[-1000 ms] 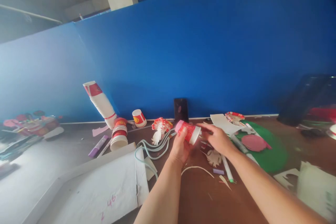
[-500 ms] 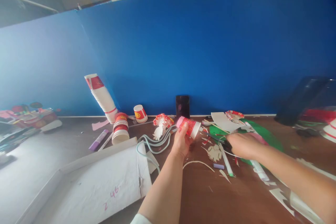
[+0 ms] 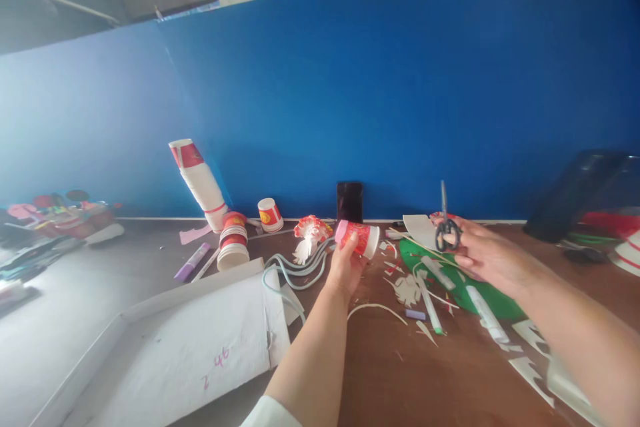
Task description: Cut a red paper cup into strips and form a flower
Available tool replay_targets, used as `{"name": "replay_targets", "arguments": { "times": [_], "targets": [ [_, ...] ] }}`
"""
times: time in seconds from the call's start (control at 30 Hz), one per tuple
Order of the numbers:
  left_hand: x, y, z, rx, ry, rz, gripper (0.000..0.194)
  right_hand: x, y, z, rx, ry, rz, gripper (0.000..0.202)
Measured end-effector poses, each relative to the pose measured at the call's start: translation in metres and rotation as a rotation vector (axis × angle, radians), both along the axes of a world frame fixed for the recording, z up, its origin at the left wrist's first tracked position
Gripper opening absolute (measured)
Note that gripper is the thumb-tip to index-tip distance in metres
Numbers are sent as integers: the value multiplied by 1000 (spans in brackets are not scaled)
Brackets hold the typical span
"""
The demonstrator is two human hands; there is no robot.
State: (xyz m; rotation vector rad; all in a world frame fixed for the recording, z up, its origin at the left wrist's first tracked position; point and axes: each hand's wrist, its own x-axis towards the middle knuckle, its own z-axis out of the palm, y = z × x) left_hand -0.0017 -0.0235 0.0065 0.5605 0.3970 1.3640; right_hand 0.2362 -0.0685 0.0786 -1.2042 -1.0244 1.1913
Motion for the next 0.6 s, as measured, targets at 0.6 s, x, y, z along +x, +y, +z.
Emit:
{"name": "replay_targets", "arguments": {
  "times": [0.6],
  "targets": [
    [12, -9, 1, 29, 119, 30, 49, -80, 0, -75, 92, -33, -75, 39]
  ]
}}
